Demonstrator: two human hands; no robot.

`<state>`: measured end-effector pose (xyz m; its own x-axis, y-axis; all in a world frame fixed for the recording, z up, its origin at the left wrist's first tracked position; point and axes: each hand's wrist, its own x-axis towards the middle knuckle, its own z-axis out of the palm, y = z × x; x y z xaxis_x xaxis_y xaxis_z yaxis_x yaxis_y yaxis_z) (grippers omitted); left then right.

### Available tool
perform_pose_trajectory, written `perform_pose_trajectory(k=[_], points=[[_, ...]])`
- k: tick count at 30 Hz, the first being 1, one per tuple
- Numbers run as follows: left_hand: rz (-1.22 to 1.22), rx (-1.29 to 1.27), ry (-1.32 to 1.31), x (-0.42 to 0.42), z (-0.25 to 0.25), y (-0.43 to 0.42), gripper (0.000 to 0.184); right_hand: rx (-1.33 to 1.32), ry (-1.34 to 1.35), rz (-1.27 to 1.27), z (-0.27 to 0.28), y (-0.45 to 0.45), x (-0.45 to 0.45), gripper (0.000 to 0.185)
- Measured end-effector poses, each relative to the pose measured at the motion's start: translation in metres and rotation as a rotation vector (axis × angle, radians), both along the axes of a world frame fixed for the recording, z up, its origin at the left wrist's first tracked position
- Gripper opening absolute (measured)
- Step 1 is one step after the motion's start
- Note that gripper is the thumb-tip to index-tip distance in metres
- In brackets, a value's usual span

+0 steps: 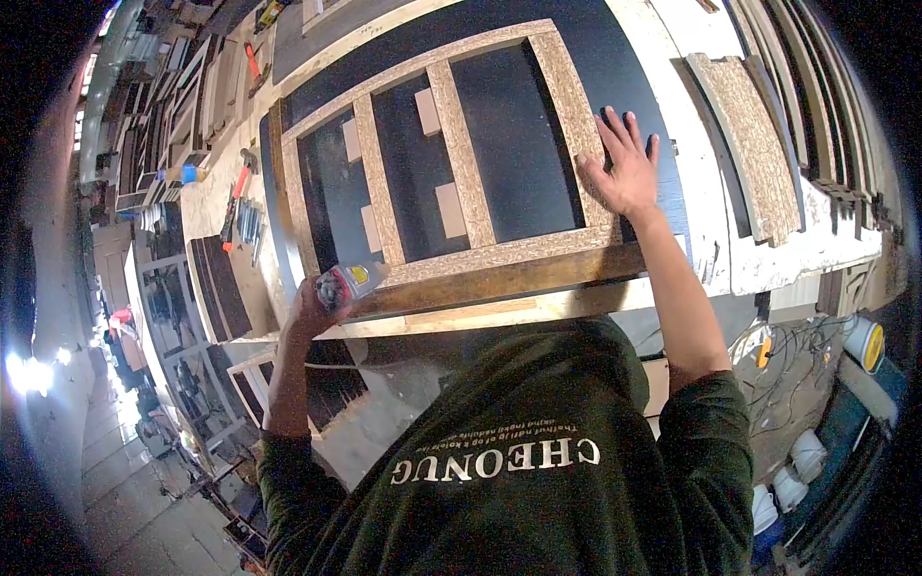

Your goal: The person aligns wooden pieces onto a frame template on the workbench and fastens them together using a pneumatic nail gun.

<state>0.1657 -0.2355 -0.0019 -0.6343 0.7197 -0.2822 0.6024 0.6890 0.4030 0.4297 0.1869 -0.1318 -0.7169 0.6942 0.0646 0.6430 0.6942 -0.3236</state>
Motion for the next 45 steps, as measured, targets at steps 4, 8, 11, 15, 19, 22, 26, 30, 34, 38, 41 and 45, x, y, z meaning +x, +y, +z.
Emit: perform_pose_trajectory(k=[4,8,11,15,19,22,26,30,34,38,41,45], points=[[-0.053,-0.128,-0.067,-0.003,0.014,0.017,0.04,-0.002,0.011,-0.008,0.0,0.0,-0.001,0.07],[-0.06,-0.116,-0.069,0.001,0.02,0.021,0.04,-0.002,0.009,-0.013,0.004,-0.001,-0.001,0.071],[-0.053,-0.12,-0.127,0.0,0.009,0.015,0.039,-0.002,0.013,-0.014,0.003,-0.002,0.0,0.071],[-0.102,-0.126,-0.042,0.001,0.009,0.024,0.041,0.01,0.01,-0.012,0.003,-0.002,0.0,0.071],[-0.003,-0.185,-0.068,0.008,0.021,0.034,0.042,0.003,0.004,-0.016,0.004,-0.001,-0.001,0.071],[-0.019,-0.143,-0.146,0.005,0.016,0.029,0.042,-0.006,-0.019,-0.029,0.005,-0.004,0.0,0.069],[-0.06,-0.161,-0.057,0.012,0.016,0.028,0.047,-0.005,-0.044,-0.031,0.006,-0.003,-0.001,0.069],[-0.168,-0.135,0.122,0.004,-0.005,0.016,0.055,-0.012,-0.028,-0.026,0.006,-0.004,-0.001,0.07],[-0.044,-0.18,-0.03,0.003,-0.009,0.018,0.056,-0.023,0.026,-0.022,0.005,-0.004,0.0,0.07],[-0.131,-0.192,-0.096,0.024,0.009,0.039,0.049,-0.032,0.045,-0.039,0.007,-0.005,0.0,0.068],[-0.192,-0.02,0.015,0.044,0.001,0.045,0.047,-0.048,0.048,-0.041,0.012,-0.006,0.001,0.069],[-0.234,0.085,-0.016,0.069,0.023,0.095,0.045,-0.086,0.074,-0.042,0.012,-0.006,0.002,0.071]])
